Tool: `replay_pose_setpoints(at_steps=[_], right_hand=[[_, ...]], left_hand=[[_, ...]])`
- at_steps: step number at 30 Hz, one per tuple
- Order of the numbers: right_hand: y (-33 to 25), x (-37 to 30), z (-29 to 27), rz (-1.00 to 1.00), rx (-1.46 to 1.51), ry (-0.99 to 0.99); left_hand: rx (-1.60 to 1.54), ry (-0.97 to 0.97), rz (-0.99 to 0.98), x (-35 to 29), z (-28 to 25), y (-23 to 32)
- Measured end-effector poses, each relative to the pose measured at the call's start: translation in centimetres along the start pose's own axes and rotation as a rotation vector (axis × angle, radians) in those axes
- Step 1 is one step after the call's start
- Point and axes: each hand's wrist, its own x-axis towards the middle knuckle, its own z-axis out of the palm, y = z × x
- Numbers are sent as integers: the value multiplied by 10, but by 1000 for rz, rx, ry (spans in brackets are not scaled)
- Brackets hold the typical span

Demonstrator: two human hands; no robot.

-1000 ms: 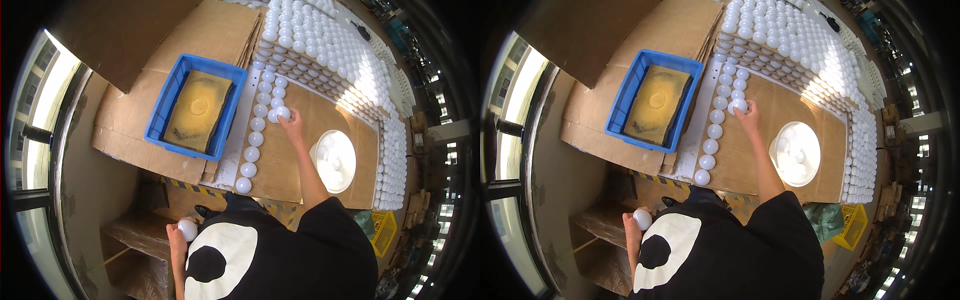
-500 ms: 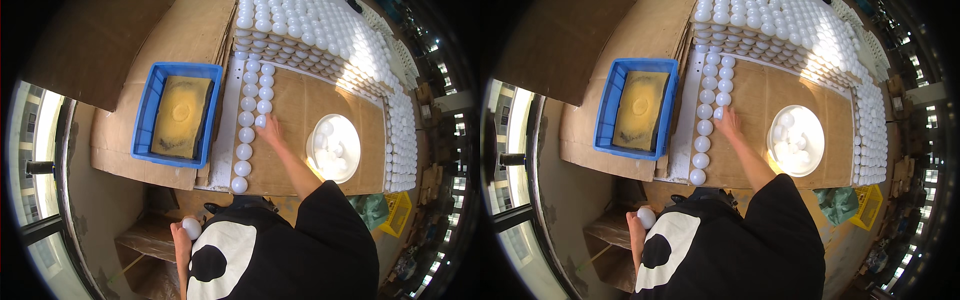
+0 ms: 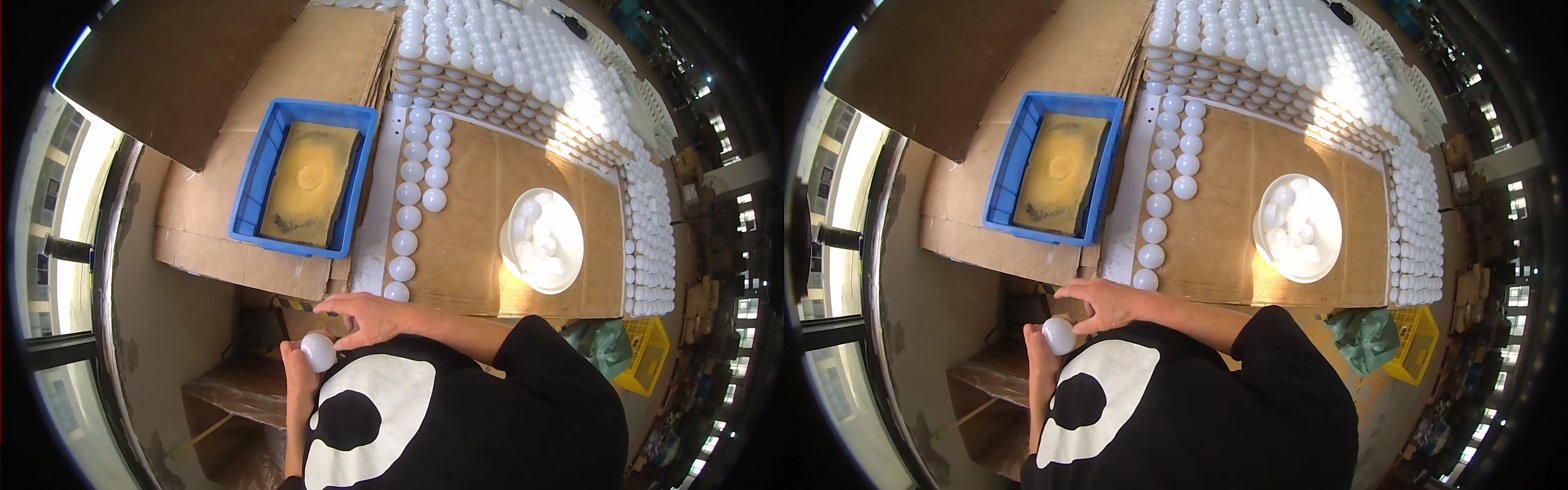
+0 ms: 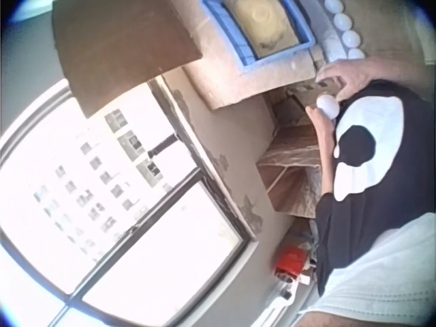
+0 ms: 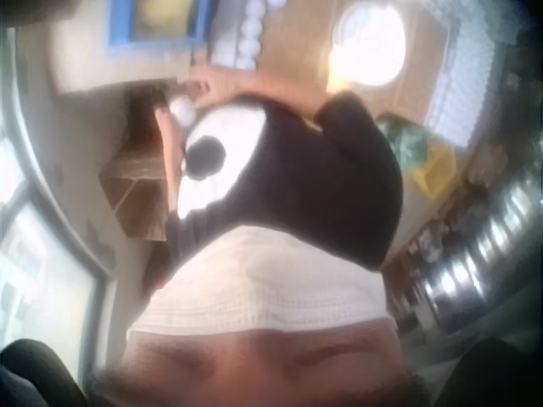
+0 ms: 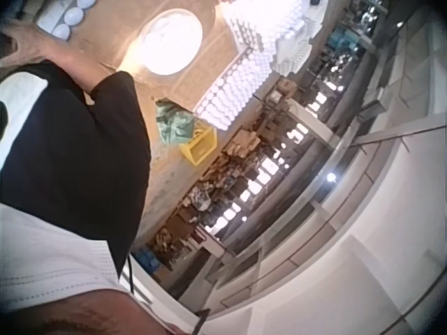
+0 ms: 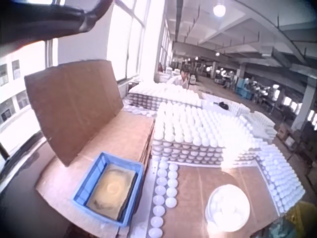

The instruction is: The person sets up the workspace by laying down a cardboard sheet and positioning a bowl of dome covers and an adhesive tray. The person then applies adhesive from the tray to the dome covers, joins them with matching pieces by hand, and places the assembled units in rows on the cardboard.

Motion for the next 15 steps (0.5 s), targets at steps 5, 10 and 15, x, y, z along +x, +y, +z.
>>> replay_pose_setpoints(at_steps=[5,10,15], right_hand=[[4,13,64,-347,-197,19],[-19,10,73,-99,-164,-85],[-4,28,67,120,241,-163]], left_hand=[[-124,112,-121,-1,-30,-28],[-135,57,-110,-14,-27,-16],[-143,-122,-78,-16,-45,-30]])
